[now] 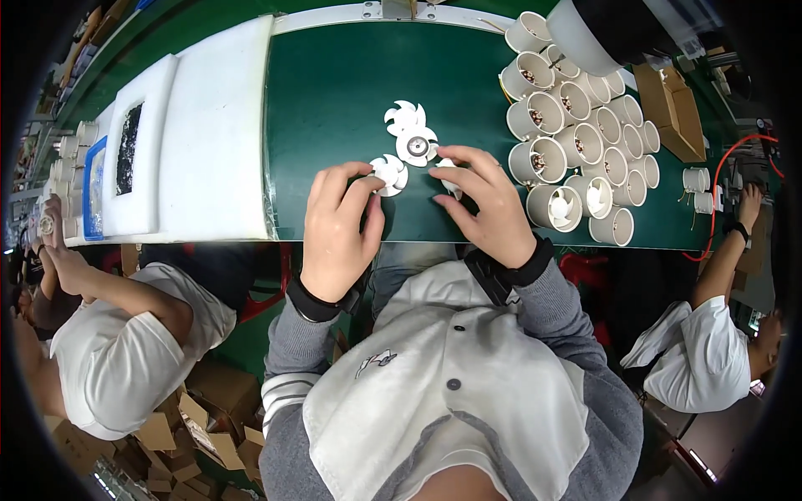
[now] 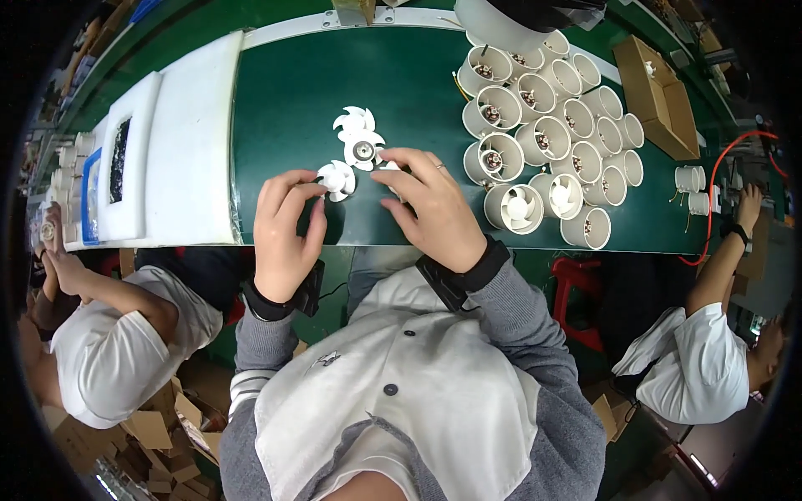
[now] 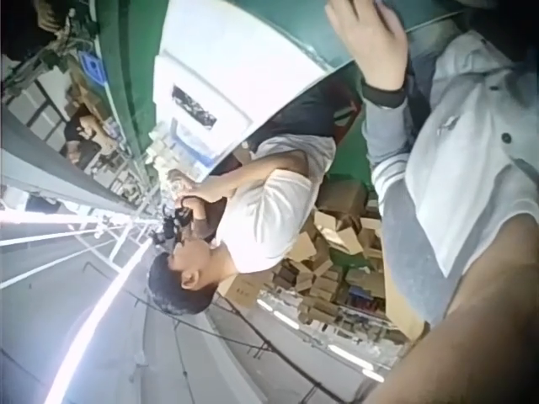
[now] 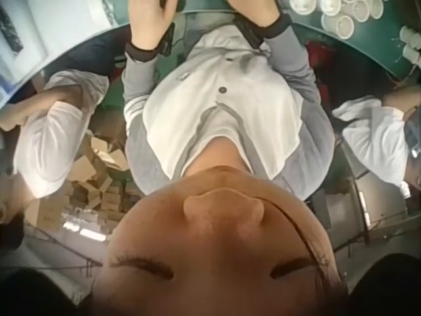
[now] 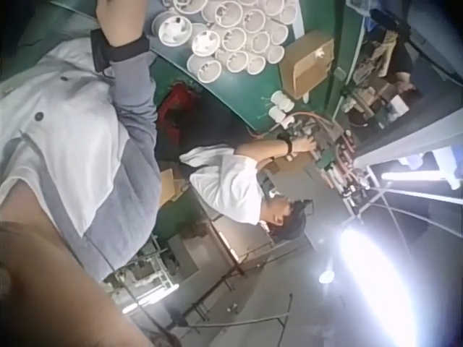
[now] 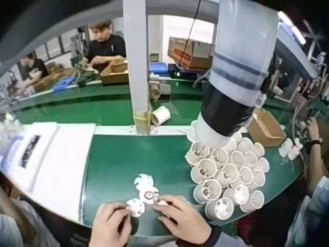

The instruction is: The person picks up white fan blades from a cardboard box and presses them onto the motor shafts inside white cylindrical housings. They repeat this process for several units, occasionally rearranging the housings on the table or checking the fit of a blade.

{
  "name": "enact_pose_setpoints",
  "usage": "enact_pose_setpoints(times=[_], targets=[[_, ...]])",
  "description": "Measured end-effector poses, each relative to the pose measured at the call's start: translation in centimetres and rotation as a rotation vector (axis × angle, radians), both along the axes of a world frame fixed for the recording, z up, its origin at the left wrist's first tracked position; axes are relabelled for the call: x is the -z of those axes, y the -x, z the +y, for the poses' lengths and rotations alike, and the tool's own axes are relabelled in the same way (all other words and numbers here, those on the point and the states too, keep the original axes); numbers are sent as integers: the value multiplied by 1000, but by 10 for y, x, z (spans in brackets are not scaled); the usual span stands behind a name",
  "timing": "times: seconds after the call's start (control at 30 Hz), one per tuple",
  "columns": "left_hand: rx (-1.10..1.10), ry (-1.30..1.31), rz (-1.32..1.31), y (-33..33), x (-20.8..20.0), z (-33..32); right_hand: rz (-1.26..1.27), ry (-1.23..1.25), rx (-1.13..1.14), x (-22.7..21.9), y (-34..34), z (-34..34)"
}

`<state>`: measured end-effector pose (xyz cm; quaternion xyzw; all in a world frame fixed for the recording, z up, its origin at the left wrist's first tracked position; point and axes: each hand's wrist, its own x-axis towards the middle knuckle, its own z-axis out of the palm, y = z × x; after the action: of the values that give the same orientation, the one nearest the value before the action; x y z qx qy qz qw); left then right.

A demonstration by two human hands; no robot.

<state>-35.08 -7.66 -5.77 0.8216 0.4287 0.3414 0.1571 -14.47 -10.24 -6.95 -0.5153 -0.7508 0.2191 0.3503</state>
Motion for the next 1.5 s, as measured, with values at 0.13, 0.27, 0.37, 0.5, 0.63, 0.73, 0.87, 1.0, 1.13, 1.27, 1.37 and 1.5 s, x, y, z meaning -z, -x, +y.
enact_pose_setpoints(times=[0.13, 0.27, 0.37, 0.5, 0.63, 0.73, 0.87, 1.0, 1.13, 1.27, 1.37, 1.5], targets=[[129, 40, 171, -10, -6, 9, 291, 260, 111, 5, 0, -2], [154, 73, 256, -6, -14, 12, -110, -214, 160, 7, 7, -1], [209, 87, 332, 0, -18, 19, -150, -120, 201, -2, 10, -8], [283, 50, 485, -4, -22, 30, -287, -25, 173, -13, 13, -10], [291, 16, 613, -12, -24, 34, -558, 71, 68, -28, 21, 1], [281, 163, 449, -5, -31, 37, -384, 138, 21, -31, 13, 1], [318, 649, -350, 16, -27, 28, 499, 254, -14, -26, -6, -12], [442, 1002, -1181, 13, -18, 10, 1253, 367, -25, -25, -12, -35], [609, 1143, -1251, -19, -21, 2, 1518, 318, -53, -35, -24, -58], [692, 1029, -1060, -56, -34, -2, 1280, -24, -87, -42, -71, -92], [614, 616, -606, -89, -62, 0, 581, -246, 194, -64, -128, -130], [632, 143, -148, -149, -77, 9, -156, -24, 583, -89, -161, -136]])
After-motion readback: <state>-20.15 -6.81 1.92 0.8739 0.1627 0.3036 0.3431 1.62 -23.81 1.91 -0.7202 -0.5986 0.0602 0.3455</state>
